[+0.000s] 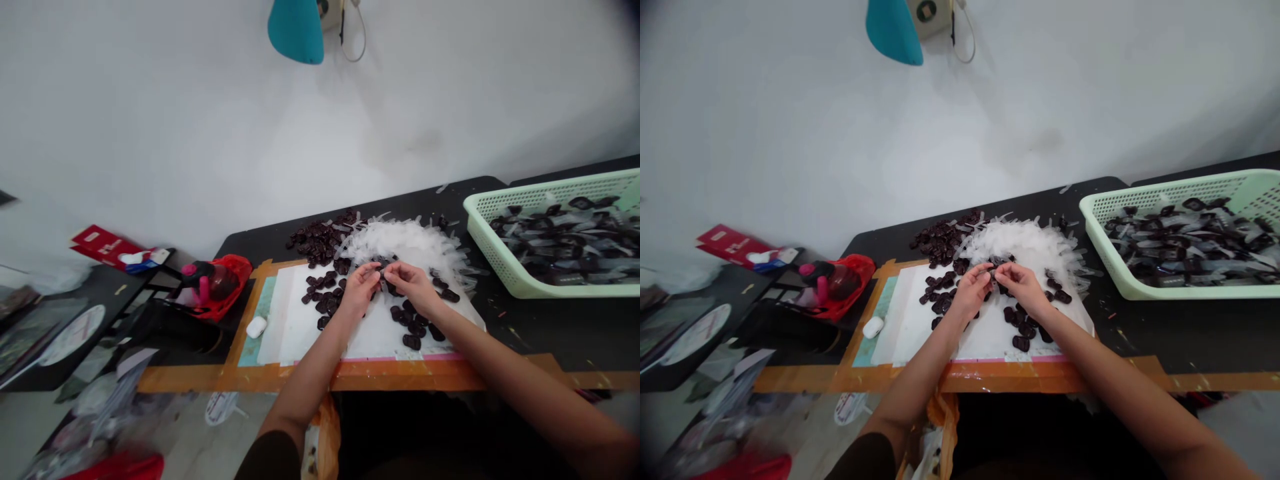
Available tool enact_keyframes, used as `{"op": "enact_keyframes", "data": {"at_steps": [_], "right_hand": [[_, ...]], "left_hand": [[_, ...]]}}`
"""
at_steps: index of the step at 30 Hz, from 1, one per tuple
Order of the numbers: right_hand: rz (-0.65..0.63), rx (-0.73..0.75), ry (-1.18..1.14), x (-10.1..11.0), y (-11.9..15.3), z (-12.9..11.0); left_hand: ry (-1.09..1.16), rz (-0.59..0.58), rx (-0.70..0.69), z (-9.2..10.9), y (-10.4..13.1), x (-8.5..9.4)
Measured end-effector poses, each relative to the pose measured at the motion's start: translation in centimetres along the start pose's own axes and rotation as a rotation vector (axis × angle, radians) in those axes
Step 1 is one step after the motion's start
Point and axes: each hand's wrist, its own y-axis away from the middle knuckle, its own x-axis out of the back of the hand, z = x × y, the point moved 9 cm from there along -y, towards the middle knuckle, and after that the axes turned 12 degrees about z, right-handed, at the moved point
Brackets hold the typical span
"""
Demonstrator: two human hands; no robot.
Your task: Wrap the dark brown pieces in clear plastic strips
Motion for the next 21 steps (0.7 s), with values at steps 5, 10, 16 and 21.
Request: {"op": "enact_keyframes", "data": {"at_steps": [5,10,16,21], "right_hand": [[-0.064,-0.186,-0.272,-1.0,0.5,1.0],[-0.038,-0.218,-0.315,-1.1,0.6,0.9],[-0.049,-0.235,-0.334,-0.8,0.7,0.3],[-0.076,-0.283,-0.297,-1.0,0.9,0.4]], "left_hand": [[-0.062,0.004,-0.035,0.3,0.1,-0.1],[-0.060,-0.029,-0.076,0.5,0.8,-0.7],[-0.203,-0.059,-0.179,1.4,1.3,-1.2],[-0.251,-0.029,-0.251,1.8,0.5,-0.3]]}}
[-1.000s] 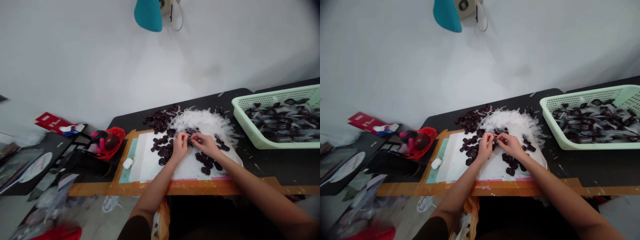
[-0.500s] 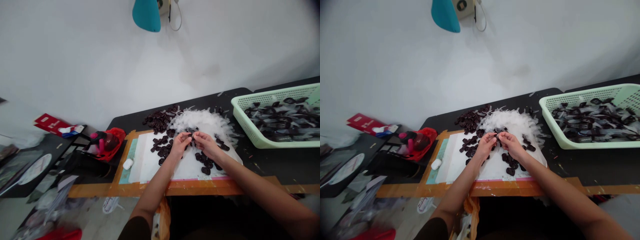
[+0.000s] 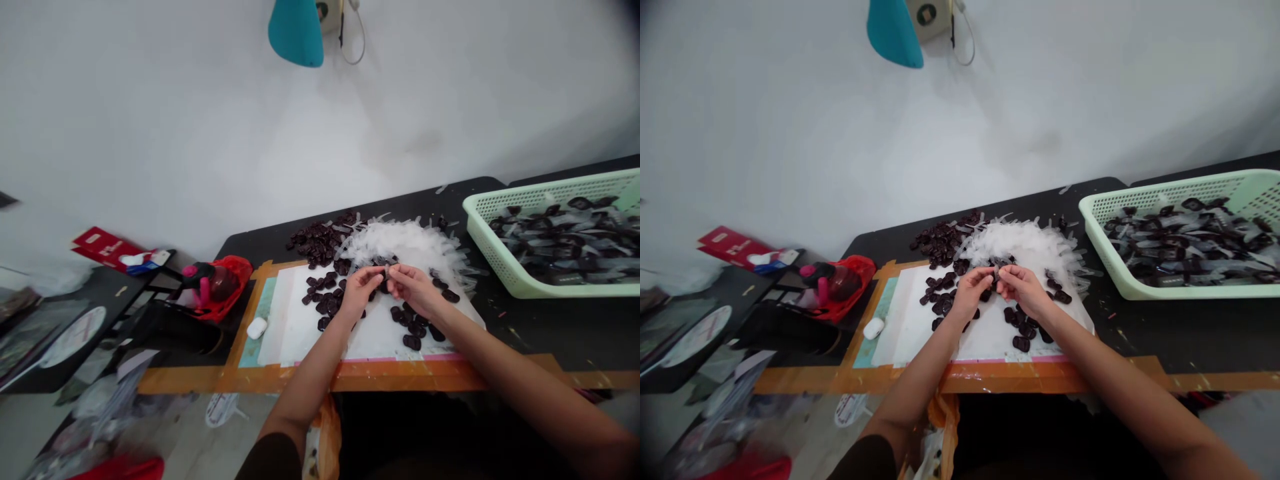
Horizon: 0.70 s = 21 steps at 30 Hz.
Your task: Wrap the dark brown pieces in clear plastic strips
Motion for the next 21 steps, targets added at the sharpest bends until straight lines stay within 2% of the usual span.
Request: {"op": "enact_keyframes", "data": {"at_steps": [4,10,16,21], "right_hand": [[0.053,-0.029,-0.015,0.5,-0.2,0.2],[0.074,0.000,0.014,0.5,-0.3,0.1],[0.186,0.059,0.145,1.2,-0.4,-0.2],[0.199,0.037,0.220,1.1,-0.2,-0.1]], "left_hand": [[-0.002,0.006,0.038,-1.2,-0.4,0.3],[0.080,-0.096,0.091,-1.7,-0.1,-0.4],[0.124,-0.048,0.124,-1.7,-0.3,-0.2],[0.091,-0.047,0.080,-1.3,-0.3,-0.1]]}}
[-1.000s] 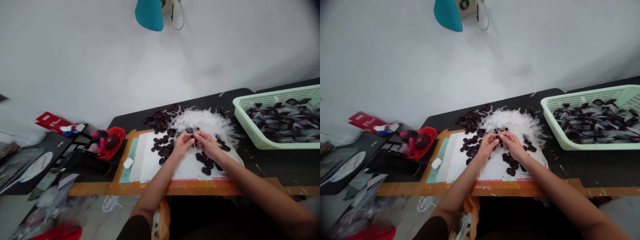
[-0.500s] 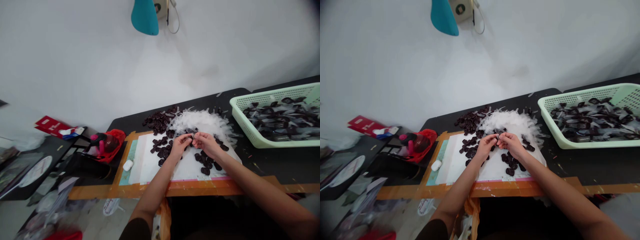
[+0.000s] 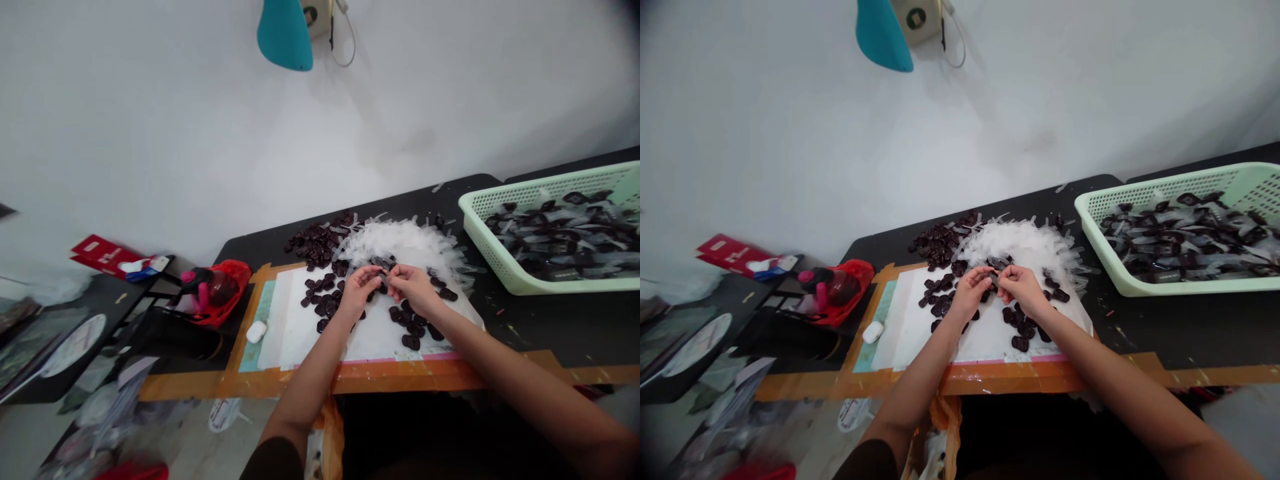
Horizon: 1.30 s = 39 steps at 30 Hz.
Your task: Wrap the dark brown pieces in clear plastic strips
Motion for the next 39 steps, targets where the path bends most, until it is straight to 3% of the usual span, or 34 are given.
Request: {"op": "enact_keyframes", "data": {"at_steps": [11,16,22,30,39], "right_hand": [[0.011,-0.086,-0.108,0.3,-0.4,1.1],[-0.073,-0.119,-0.181,-0.4,-0.2,1.3],[-0.079,-0.119,-0.193,-0.3,-0.2,1.4],[-0.057,-0.040,-0.123,-0.2,-0.2,1.0],[-0.045,-0.106,-0.139,-0.1,-0.2,1.4]], "left_hand": [[-0.155,-0.012,-0.127,1.4,0.2,0.0],[-0.205,-0.002,-0.153,1.4,0.2,0.1],[-0.180,-0.005,-0.165,1.7,0.3,0.0],[-0.059,0.022,-0.055,0.8,0.2,0.0],[-0.053,0.007,-0.032,0.1,0.0,0.0]]}}
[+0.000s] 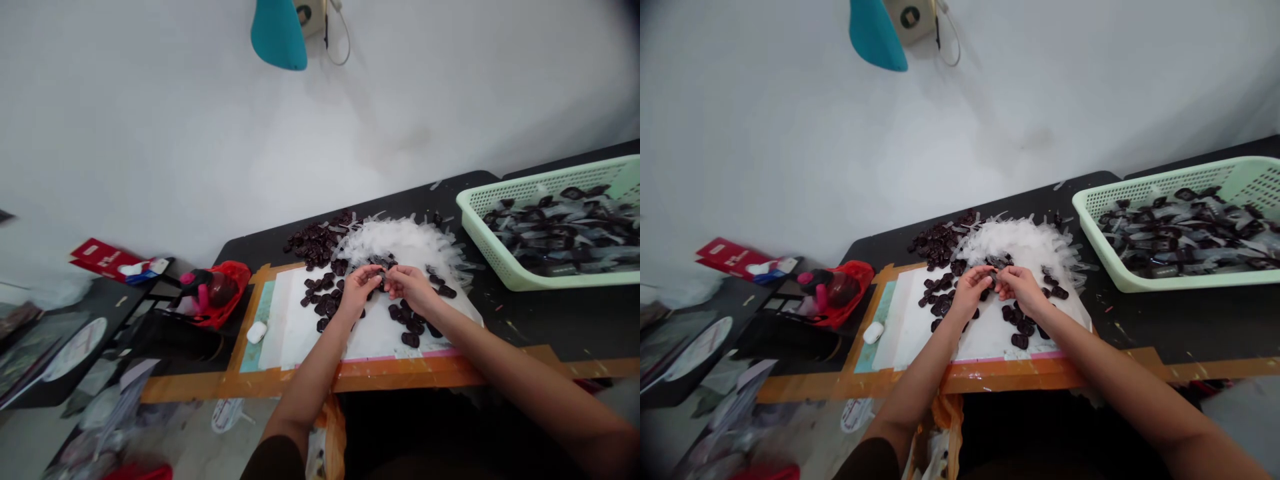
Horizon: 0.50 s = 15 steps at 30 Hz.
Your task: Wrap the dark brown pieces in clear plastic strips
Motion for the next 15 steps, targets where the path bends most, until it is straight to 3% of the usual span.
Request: {"op": "enact_keyframes", "data": {"at_steps": [10,15], "right_hand": [[0.009,0.045,0.059,-0.1,0.0,-0.2],[0.009,0.165,0.137,-0.1,0.1,-1.0]], "left_hand": [[-0.067,-0.010,-0.047,0.8,0.2,0.1],[-0.129,0.043,-0.091,1.0,0.0,0.7]]}}
